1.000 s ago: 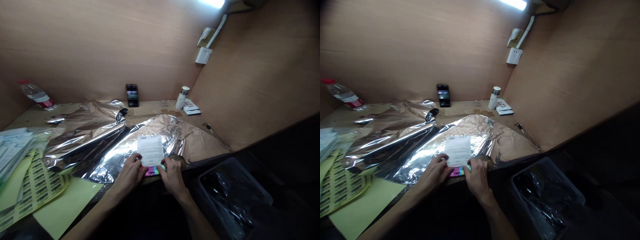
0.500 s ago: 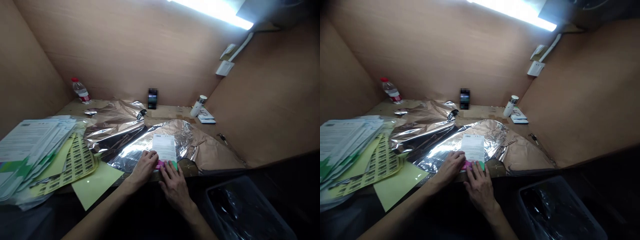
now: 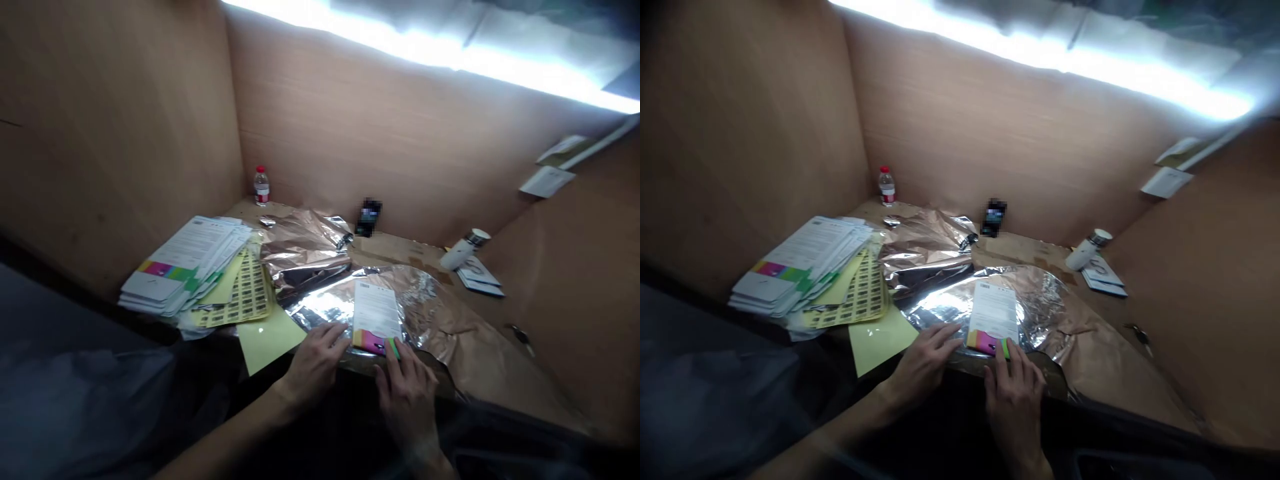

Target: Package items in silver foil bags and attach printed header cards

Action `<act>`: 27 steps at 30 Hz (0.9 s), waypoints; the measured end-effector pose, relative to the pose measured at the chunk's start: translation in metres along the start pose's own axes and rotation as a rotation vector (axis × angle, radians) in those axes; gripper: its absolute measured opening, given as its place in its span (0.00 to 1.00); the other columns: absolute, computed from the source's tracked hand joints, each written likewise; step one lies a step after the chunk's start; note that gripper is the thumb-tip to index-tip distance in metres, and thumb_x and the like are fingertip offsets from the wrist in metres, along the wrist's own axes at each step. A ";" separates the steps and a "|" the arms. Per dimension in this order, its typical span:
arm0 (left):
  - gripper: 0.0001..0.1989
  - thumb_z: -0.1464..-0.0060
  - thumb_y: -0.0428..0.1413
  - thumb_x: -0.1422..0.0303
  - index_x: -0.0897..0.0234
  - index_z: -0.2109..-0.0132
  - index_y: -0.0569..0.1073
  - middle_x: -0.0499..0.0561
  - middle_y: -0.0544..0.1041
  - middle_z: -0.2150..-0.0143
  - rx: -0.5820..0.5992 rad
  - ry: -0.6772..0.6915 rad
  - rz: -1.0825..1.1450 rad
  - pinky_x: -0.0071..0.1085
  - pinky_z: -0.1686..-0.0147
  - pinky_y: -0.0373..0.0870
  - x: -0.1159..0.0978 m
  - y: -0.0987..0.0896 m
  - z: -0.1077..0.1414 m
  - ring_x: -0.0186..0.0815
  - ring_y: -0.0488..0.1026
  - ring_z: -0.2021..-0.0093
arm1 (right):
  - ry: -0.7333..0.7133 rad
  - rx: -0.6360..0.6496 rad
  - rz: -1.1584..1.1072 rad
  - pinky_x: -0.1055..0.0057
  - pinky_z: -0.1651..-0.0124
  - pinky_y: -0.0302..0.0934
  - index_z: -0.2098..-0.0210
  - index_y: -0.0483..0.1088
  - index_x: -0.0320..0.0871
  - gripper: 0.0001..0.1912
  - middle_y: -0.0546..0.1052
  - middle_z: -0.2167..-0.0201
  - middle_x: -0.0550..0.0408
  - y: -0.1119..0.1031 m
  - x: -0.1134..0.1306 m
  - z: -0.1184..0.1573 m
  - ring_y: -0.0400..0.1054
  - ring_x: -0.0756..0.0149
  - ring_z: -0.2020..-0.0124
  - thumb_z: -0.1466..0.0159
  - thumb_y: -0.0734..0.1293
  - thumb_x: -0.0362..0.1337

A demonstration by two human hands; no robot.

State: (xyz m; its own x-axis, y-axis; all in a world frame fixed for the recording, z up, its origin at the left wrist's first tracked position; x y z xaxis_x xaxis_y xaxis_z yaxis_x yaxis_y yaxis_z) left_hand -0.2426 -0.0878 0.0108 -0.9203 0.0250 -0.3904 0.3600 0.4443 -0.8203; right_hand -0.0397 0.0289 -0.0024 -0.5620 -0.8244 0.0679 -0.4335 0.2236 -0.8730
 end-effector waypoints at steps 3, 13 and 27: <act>0.17 0.33 0.49 0.79 0.59 0.45 0.75 0.53 0.78 0.42 -0.282 -0.187 0.019 0.45 0.39 0.69 0.035 -0.039 0.062 0.43 0.71 0.39 | -0.124 0.080 -0.301 0.51 0.40 0.63 0.36 0.68 0.46 0.21 0.74 0.40 0.43 0.004 0.051 -0.030 0.67 0.51 0.40 0.27 0.60 0.33; 0.17 0.31 0.48 0.71 0.62 0.43 0.77 0.56 0.77 0.38 -0.246 -0.340 -0.166 0.52 0.39 0.71 0.112 -0.068 0.130 0.50 0.72 0.35 | -0.396 0.375 -0.400 0.64 0.52 0.63 0.59 0.76 0.48 0.16 0.76 0.57 0.53 0.039 0.127 -0.098 0.67 0.60 0.56 0.35 0.63 0.22; 0.17 0.31 0.48 0.69 0.60 0.42 0.77 0.55 0.77 0.37 -0.268 -0.304 -0.184 0.49 0.39 0.71 0.120 -0.060 0.138 0.48 0.72 0.35 | -0.507 0.445 -0.435 0.68 0.59 0.58 0.64 0.69 0.44 0.06 0.72 0.61 0.54 0.040 0.128 -0.123 0.64 0.64 0.61 0.30 0.64 0.31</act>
Point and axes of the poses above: each hand's wrist, its own z-axis away from the middle knuckle, its own y-axis out of the palm, x = y × z, the point moved 1 cm from there along -z, towards the middle knuckle
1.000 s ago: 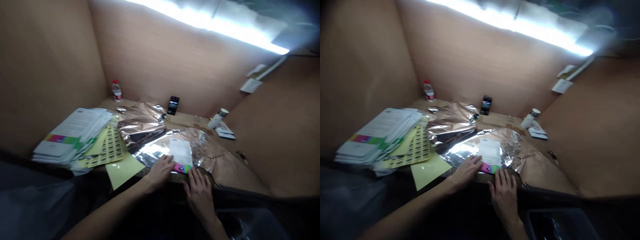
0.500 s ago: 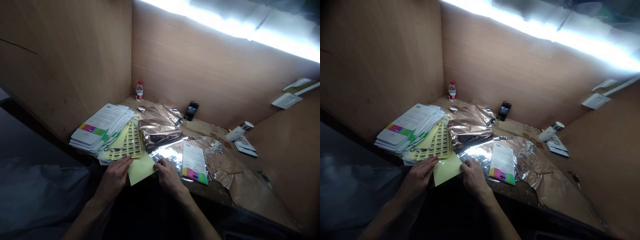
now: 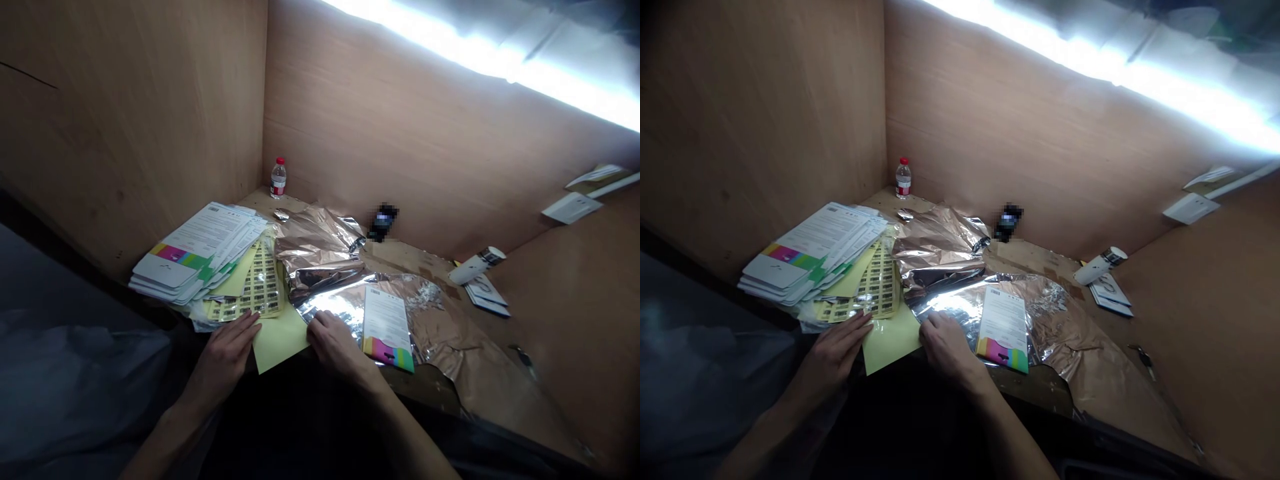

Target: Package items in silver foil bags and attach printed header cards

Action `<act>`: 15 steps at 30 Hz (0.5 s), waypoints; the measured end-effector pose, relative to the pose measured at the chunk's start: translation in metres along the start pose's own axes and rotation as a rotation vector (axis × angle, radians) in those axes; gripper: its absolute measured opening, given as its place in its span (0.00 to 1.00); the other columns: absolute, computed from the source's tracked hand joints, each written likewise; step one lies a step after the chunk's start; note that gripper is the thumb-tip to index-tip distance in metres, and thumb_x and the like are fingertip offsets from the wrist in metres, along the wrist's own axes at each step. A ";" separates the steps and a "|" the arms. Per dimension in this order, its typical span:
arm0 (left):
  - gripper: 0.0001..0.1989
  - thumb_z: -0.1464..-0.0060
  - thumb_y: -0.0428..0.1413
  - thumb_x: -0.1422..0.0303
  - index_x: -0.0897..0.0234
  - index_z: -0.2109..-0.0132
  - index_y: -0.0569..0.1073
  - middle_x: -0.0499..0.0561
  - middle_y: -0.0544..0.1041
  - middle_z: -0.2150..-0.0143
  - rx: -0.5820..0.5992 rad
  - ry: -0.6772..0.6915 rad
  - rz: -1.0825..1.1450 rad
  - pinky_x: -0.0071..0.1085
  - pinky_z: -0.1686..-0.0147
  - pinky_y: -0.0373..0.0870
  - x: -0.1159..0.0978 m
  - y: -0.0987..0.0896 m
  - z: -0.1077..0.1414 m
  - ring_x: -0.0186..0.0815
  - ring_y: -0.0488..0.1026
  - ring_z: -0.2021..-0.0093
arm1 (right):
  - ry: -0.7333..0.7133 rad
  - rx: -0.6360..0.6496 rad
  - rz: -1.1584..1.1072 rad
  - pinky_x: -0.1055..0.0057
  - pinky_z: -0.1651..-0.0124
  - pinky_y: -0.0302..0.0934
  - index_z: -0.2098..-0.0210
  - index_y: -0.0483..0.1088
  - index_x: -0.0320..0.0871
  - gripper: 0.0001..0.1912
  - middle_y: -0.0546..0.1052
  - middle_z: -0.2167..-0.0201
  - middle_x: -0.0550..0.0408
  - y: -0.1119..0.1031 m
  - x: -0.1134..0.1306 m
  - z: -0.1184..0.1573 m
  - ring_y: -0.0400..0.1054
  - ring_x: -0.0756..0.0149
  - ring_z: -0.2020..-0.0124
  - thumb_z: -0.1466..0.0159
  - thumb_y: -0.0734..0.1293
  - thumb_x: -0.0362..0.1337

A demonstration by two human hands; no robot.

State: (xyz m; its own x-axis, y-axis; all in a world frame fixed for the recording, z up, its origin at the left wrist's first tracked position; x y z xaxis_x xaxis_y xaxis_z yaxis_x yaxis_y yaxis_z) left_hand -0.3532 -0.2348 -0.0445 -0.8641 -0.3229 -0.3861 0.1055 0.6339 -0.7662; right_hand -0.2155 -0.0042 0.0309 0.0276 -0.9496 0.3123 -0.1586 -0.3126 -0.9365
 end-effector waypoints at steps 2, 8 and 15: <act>0.17 0.31 0.48 0.67 0.58 0.42 0.77 0.55 0.77 0.38 0.001 -0.014 0.009 0.51 0.40 0.72 0.005 0.002 0.003 0.49 0.73 0.36 | 0.054 -0.056 -0.195 0.68 0.59 0.60 0.62 0.69 0.45 0.05 0.73 0.60 0.54 -0.009 -0.004 0.009 0.65 0.64 0.61 0.29 0.62 0.32; 0.16 0.33 0.50 0.58 0.48 0.43 0.75 0.43 0.75 0.36 -0.065 -0.096 0.124 0.57 0.36 0.69 0.013 0.002 0.002 0.52 0.75 0.39 | 0.588 -0.372 -0.768 0.71 0.70 0.62 0.65 0.70 0.44 0.09 0.74 0.71 0.58 -0.063 -0.068 0.086 0.67 0.68 0.73 0.33 0.66 0.43; 0.16 0.33 0.53 0.62 0.48 0.41 0.74 0.45 0.78 0.39 -0.038 0.178 0.289 0.53 0.40 0.72 -0.084 0.022 -0.058 0.49 0.75 0.41 | 0.801 -0.329 -0.620 0.73 0.69 0.61 0.69 0.74 0.40 0.08 0.77 0.74 0.56 -0.061 -0.120 0.139 0.69 0.67 0.72 0.40 0.68 0.39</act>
Point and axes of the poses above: each hand's wrist, its own z-axis away from the middle knuckle, its own y-axis out of the palm, x = y × z, the point moved 1 cm from there along -z, towards the middle knuckle
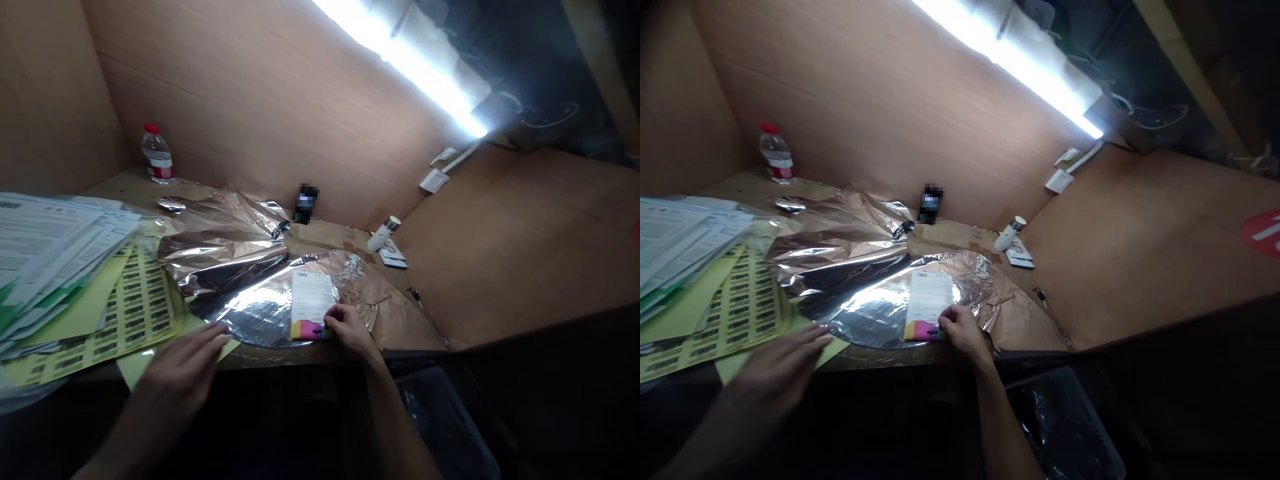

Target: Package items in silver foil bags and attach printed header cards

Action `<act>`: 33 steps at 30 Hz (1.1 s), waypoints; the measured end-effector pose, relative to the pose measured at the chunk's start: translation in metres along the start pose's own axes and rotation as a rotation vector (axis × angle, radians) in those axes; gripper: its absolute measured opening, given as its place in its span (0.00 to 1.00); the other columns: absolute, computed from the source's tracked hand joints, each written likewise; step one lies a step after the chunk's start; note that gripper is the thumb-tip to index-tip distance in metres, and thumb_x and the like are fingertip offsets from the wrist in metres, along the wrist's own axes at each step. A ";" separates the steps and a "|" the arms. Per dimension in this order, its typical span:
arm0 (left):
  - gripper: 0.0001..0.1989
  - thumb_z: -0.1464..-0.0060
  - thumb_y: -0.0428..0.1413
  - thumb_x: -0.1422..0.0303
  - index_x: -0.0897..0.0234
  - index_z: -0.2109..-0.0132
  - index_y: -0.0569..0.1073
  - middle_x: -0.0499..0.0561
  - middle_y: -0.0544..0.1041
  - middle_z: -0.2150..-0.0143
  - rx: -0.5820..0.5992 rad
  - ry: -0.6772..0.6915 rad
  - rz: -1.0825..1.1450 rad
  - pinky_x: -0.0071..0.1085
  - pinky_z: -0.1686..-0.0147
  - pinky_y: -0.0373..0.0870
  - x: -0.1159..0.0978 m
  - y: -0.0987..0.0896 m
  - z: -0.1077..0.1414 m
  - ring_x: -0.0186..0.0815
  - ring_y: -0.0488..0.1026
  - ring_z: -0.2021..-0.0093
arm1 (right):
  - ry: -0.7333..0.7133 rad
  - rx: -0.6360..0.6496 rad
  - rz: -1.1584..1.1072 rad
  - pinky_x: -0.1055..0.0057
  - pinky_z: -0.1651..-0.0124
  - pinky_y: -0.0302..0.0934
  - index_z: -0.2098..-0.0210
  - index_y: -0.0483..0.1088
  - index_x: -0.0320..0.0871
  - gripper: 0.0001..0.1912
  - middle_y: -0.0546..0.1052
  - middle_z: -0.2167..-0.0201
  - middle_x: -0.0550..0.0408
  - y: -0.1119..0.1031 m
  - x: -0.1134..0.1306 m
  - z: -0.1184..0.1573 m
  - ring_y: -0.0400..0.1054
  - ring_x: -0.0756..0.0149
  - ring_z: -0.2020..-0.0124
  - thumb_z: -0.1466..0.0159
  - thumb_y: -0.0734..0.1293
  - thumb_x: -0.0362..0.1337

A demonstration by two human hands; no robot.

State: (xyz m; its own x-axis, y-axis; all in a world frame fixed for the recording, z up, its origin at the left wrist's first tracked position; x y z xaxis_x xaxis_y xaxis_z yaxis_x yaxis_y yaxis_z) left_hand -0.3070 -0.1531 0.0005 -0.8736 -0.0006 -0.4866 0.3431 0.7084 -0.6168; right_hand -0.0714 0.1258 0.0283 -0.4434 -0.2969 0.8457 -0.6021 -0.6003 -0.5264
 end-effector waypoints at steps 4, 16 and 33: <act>0.22 0.31 0.50 0.71 0.57 0.33 0.68 0.52 0.71 0.32 0.277 0.245 0.054 0.44 0.38 0.70 -0.049 0.065 -0.039 0.44 0.68 0.32 | 0.025 -0.012 0.090 0.73 0.68 0.62 0.68 0.75 0.40 0.08 0.80 0.73 0.54 0.018 -0.002 -0.006 0.73 0.65 0.71 0.38 0.68 0.38; 0.23 0.39 0.61 0.62 0.63 0.39 0.72 0.63 0.78 0.43 0.473 0.211 -0.140 0.48 0.50 0.73 -0.071 0.120 -0.060 0.54 0.75 0.45 | 0.132 -0.291 0.273 0.70 0.67 0.59 0.69 0.71 0.44 0.17 0.76 0.72 0.53 -0.005 -0.002 0.018 0.70 0.62 0.69 0.32 0.67 0.50; 0.29 0.47 0.58 0.37 0.60 0.67 0.83 0.55 0.83 0.71 0.444 -0.551 0.825 0.34 0.69 0.79 -0.124 0.146 -0.065 0.47 0.81 0.69 | -0.003 -0.622 -0.817 0.72 0.75 0.60 0.58 0.71 0.45 0.26 0.75 0.75 0.56 0.035 -0.010 0.066 0.65 0.67 0.78 0.36 0.68 0.63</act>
State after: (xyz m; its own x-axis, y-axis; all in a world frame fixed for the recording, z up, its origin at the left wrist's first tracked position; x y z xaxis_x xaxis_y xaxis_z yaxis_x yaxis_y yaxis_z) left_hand -0.1713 -0.0035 0.0106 -0.0797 -0.0364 -0.9962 0.9444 0.3169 -0.0872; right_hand -0.0443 0.0589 0.0073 0.2578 0.0276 0.9658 -0.9572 -0.1292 0.2592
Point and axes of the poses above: each hand's wrist, its own z-axis away from the middle knuckle, its own y-axis out of the palm, x = y × z, the point moved 1 cm from there along -z, towards the middle knuckle
